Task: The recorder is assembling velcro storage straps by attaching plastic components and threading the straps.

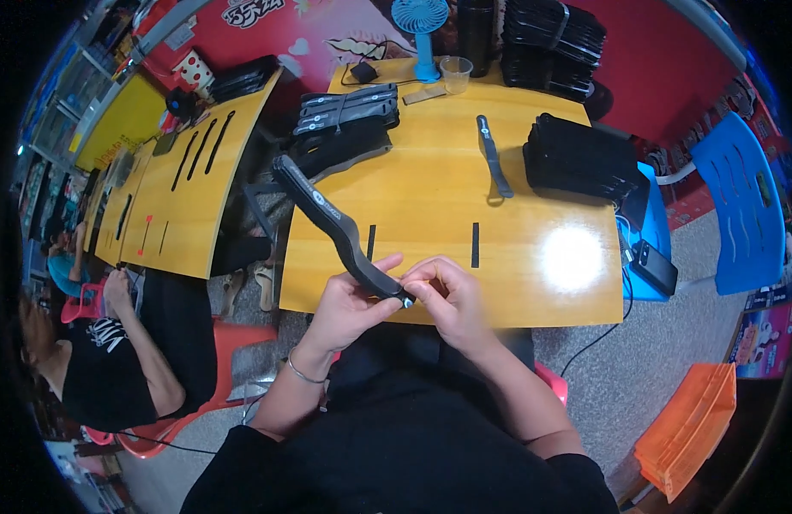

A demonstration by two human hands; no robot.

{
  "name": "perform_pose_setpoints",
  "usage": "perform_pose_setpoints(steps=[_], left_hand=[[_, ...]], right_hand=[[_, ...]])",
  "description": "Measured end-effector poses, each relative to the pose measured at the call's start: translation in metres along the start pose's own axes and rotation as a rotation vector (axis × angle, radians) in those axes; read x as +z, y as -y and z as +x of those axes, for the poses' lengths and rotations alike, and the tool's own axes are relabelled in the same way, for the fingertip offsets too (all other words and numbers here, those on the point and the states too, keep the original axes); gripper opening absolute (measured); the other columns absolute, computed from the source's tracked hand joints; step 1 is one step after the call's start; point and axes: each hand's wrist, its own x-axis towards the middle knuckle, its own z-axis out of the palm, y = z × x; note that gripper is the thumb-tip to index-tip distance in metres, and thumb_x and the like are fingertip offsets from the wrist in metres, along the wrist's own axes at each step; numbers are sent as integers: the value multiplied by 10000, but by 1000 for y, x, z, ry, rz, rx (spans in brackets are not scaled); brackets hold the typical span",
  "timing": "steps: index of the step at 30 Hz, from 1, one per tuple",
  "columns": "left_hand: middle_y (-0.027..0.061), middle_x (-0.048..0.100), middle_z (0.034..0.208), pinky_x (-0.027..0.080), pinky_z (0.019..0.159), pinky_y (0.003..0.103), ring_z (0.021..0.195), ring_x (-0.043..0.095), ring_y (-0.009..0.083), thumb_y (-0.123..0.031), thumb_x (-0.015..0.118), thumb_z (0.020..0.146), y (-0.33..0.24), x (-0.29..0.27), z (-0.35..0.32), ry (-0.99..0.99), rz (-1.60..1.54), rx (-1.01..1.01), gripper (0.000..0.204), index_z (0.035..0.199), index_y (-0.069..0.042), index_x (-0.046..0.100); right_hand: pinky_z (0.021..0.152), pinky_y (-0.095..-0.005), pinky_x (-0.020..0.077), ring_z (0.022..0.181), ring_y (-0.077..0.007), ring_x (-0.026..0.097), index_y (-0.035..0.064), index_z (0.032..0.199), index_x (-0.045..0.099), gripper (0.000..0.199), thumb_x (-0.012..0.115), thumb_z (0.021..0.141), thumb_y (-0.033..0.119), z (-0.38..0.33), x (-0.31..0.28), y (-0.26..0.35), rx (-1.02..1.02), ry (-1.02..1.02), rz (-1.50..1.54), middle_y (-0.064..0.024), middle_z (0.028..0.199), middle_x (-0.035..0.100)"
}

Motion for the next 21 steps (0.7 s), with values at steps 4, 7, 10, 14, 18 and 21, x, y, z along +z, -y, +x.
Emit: perform_pose_setpoints(steps=[4, 7, 10, 14, 18, 21], left_hand=[[98, 586, 1063, 478, 880, 266, 1001, 584, 161, 68, 607, 791, -5, -2, -3, 98, 11, -27, 399, 1178, 41, 515], [97, 591, 1074, 477, 882, 275, 993, 590, 167, 67, 588, 799, -4, -12, -9, 356, -125, -263, 381, 1174, 29, 525], [138, 617, 1021, 478, 878, 333, 946, 622, 238, 21, 629, 780, 2, -14, -15, 403, -106, -241, 377, 1141, 45, 526], [131, 611, 971, 504, 838, 353, 933, 621, 241, -2, 602, 793, 8, -5, -14, 278, -380, -187, 308, 1064, 1, 455], [90, 542, 918, 521, 775, 343, 844, 614, 206, 48, 500, 802, 24, -6, -3, 75, -407, -103, 286, 1060, -44, 413], [68, 523, 901, 503, 705, 296, 774, 587, 162, 41, 471, 820, 23, 3, -2, -28, -363, -41, 246, 1046, -38, 414]], right_hand=[[717, -261, 460, 789, -153, 570, -28, 818, 584, 46, 558, 830, 8, 5, -4, 12, -83, -16, -94, -94, 855, 593], [722, -261, 463, 800, -150, 571, -29, 832, 575, 28, 549, 822, -28, 9, -13, 26, -163, -106, -138, -95, 862, 597], [743, -246, 463, 817, -147, 576, -28, 891, 572, 110, 542, 797, -76, 12, -19, 41, -223, -229, -166, -97, 884, 605], [497, -188, 318, 584, -54, 390, 41, 1160, 543, 559, 774, 678, 206, 4, -21, 46, -252, 140, -229, -48, 1076, 565], [589, -230, 433, 702, -137, 543, 52, 1139, 579, 616, 804, 618, 290, 4, -6, 30, -396, 168, -551, -82, 1038, 580], [686, -277, 478, 816, -208, 601, 43, 1070, 627, 553, 811, 602, 273, 1, -2, 17, -455, 142, -620, -107, 996, 597]])
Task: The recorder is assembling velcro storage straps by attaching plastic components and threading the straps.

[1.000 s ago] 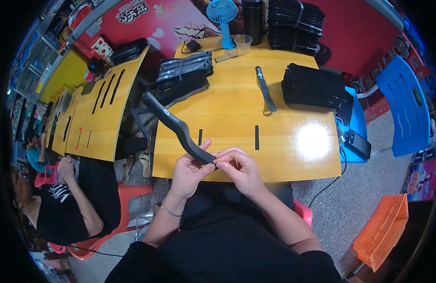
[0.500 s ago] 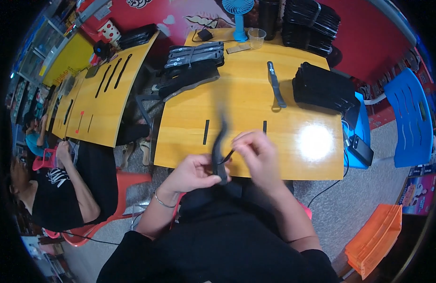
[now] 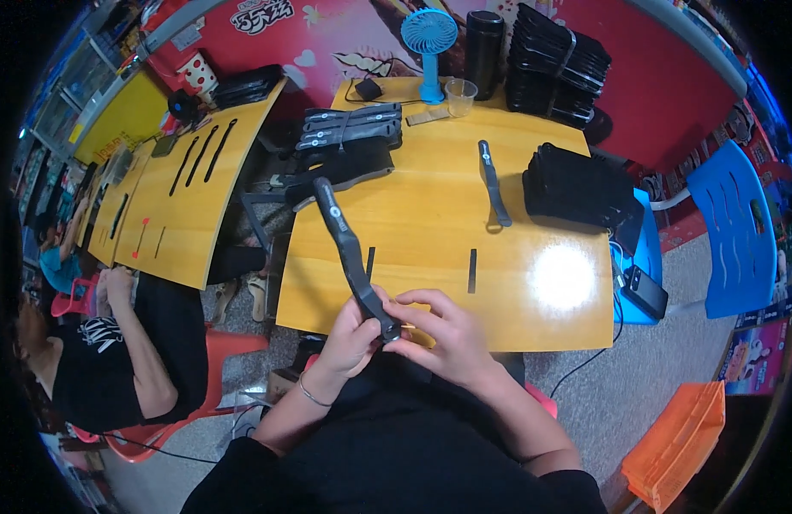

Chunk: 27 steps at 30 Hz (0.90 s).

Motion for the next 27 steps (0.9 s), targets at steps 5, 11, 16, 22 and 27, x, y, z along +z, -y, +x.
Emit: perform_pose_setpoints(steps=[5, 11, 16, 22, 27], left_hand=[[39, 515, 851, 465, 622, 234, 701, 536, 97, -38, 427, 890, 9, -4, 1, -37, 224, 124, 162, 1051, -23, 417], [26, 526, 832, 445, 612, 207, 684, 514, 69, -78, 446, 914, 10, 7, 5, -77, 270, 180, 154, 1055, -19, 435], [-8, 517, 776, 426, 546, 190, 626, 496, 47, -151, 494, 930, 7, 9, 5, -160, 313, 129, 165, 1029, -23, 461], [26, 514, 682, 417, 511, 215, 542, 506, 87, -192, 416, 956, 5, 1, -3, 87, 429, -53, 175, 974, -21, 442], [35, 508, 666, 419, 517, 228, 552, 493, 102, -165, 388, 953, -28, -28, -29, 311, 533, -221, 150, 883, -38, 422]], right_hand=[[730, -292, 492, 856, -231, 612, 56, 1044, 652, 474, 797, 625, 223, 0, 5, -6, 83, -8, 104, -102, 968, 609], [712, -286, 502, 861, -219, 618, 52, 1089, 628, 477, 778, 656, 185, 5, 11, 4, 114, -49, 97, -108, 1000, 596], [699, -288, 505, 785, -227, 633, 49, 1084, 630, 364, 697, 727, 50, -3, 18, -2, 184, -152, 95, -115, 901, 631], [671, -274, 502, 787, -197, 632, 35, 955, 655, 234, 580, 762, -74, 4, -1, -8, 216, -159, 48, -125, 910, 650], [742, -245, 476, 824, -144, 619, 1, 859, 637, 138, 542, 796, -77, 29, -71, -16, 212, -274, 67, -90, 878, 659]])
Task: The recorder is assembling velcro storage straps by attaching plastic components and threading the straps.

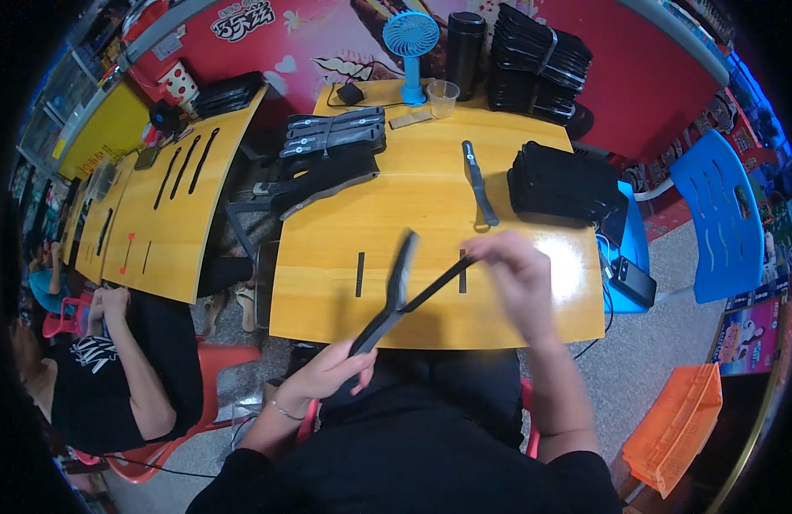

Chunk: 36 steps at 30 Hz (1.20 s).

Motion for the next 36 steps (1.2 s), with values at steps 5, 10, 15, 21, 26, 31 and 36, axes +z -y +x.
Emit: perform_pose_setpoints(steps=[5, 10, 15, 21, 26, 31, 36], left_hand=[[11, 502, 667, 402, 492, 209, 546, 485, 81, -194, 419, 945, -1, -24, -39, 173, -96, -134, 163, 916, -36, 444], [15, 506, 663, 395, 498, 207, 572, 487, 92, -217, 441, 931, 18, -49, -56, 122, -142, -39, 192, 852, -43, 456], [38, 508, 655, 388, 498, 213, 560, 481, 113, -202, 461, 911, 14, -44, -46, -127, -482, 15, 170, 852, -43, 460], [49, 493, 634, 384, 506, 229, 562, 475, 128, -208, 500, 883, 17, -39, -28, -131, -487, 42, 176, 829, -48, 453], [59, 485, 628, 379, 525, 235, 572, 477, 135, -222, 531, 862, 19, -42, -23, -183, -447, 8, 197, 808, -55, 443], [52, 485, 651, 381, 555, 227, 583, 485, 132, -204, 519, 866, 11, -35, -10, -170, -433, 36, 173, 820, -55, 446], [22, 516, 664, 396, 582, 219, 617, 492, 103, -182, 452, 904, 14, -36, -6, -122, -415, 77, 130, 856, -63, 475]], right_hand=[[774, -227, 469, 859, -119, 605, 1, 934, 649, 122, 546, 869, 10, 61, -59, 19, -174, -223, -116, -84, 894, 658], [688, -200, 472, 805, -98, 609, 57, 985, 672, 152, 592, 861, 91, 110, -60, 13, -299, -403, -233, -60, 896, 669], [610, -286, 494, 708, -209, 633, 158, 895, 695, 161, 653, 750, 103, 115, 14, -39, -347, -285, -689, -45, 818, 670], [601, -326, 501, 709, -196, 616, 156, 898, 684, 170, 646, 760, 249, 57, 64, -104, -149, 99, -927, -15, 814, 658], [681, -328, 508, 790, -235, 637, 80, 937, 671, 252, 628, 793, 283, 56, 53, -108, -68, -24, -870, -47, 1006, 657], [661, -344, 516, 767, -267, 638, 49, 960, 621, 231, 587, 795, 207, 55, 42, -135, 160, 29, -1094, -74, 1104, 617], [681, -348, 519, 775, -275, 638, 32, 957, 606, 215, 582, 794, 171, 49, 33, -145, 140, -61, -1061, -95, 1132, 602]])
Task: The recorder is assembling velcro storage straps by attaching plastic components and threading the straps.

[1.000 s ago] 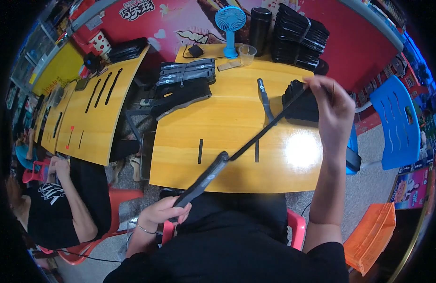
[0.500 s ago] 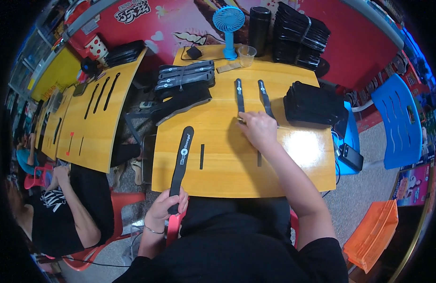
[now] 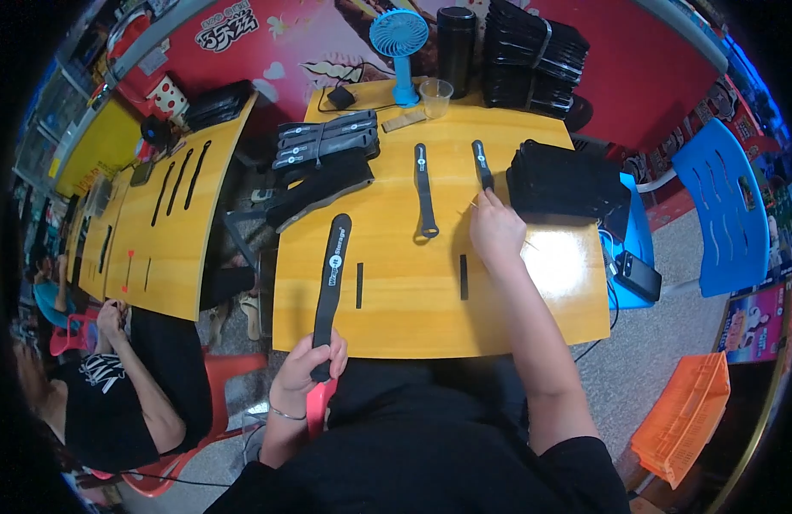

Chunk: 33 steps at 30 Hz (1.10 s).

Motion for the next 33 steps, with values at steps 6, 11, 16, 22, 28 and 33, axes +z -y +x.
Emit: perform_pose_setpoints(steps=[6, 11, 16, 22, 28, 33], left_hand=[[18, 519, 663, 395, 561, 209, 611, 494, 95, -192, 464, 900, -1, 0, 4, -6, 4, 9, 132, 849, -71, 479], [18, 518, 655, 389, 544, 205, 604, 497, 95, -193, 468, 896, 0, 3, 5, -21, -38, 27, 136, 833, -73, 478], [30, 514, 648, 386, 547, 207, 592, 490, 108, -167, 455, 891, -5, 11, 5, -36, -60, 43, 126, 813, -69, 464], [54, 481, 621, 367, 549, 239, 566, 468, 135, -215, 533, 862, -2, 6, 1, -76, -58, 8, 188, 807, -58, 443], [61, 483, 633, 368, 551, 243, 572, 468, 140, -190, 507, 875, -2, 13, 6, -101, -45, -3, 167, 805, -54, 438], [61, 469, 623, 369, 536, 256, 571, 466, 153, -187, 485, 883, -7, 29, 19, -81, -73, -8, 157, 802, -64, 432]], right_hand=[[675, -349, 519, 777, -266, 634, 45, 1009, 602, 251, 584, 793, 172, -2, -7, 3, 10, 23, -14, -82, 1126, 604], [681, -341, 518, 772, -242, 630, 102, 1040, 625, 267, 586, 803, 220, 1, -16, 52, -179, -24, 134, -33, 1094, 624], [630, -321, 518, 720, -222, 622, 114, 1054, 626, 293, 592, 792, 241, 6, 4, 56, -171, 198, -28, 24, 1075, 634], [643, -319, 515, 775, -214, 623, 111, 1038, 601, 243, 502, 820, 148, 12, 6, 29, -134, 192, -96, 10, 1061, 630], [657, -309, 514, 777, -208, 627, 110, 1036, 611, 255, 505, 804, 107, 12, 1, 9, -89, 164, -118, 7, 1063, 620], [645, -323, 506, 759, -225, 638, 80, 1009, 629, 261, 632, 761, 163, 9, -16, 11, -18, 77, -26, -16, 1007, 638]])
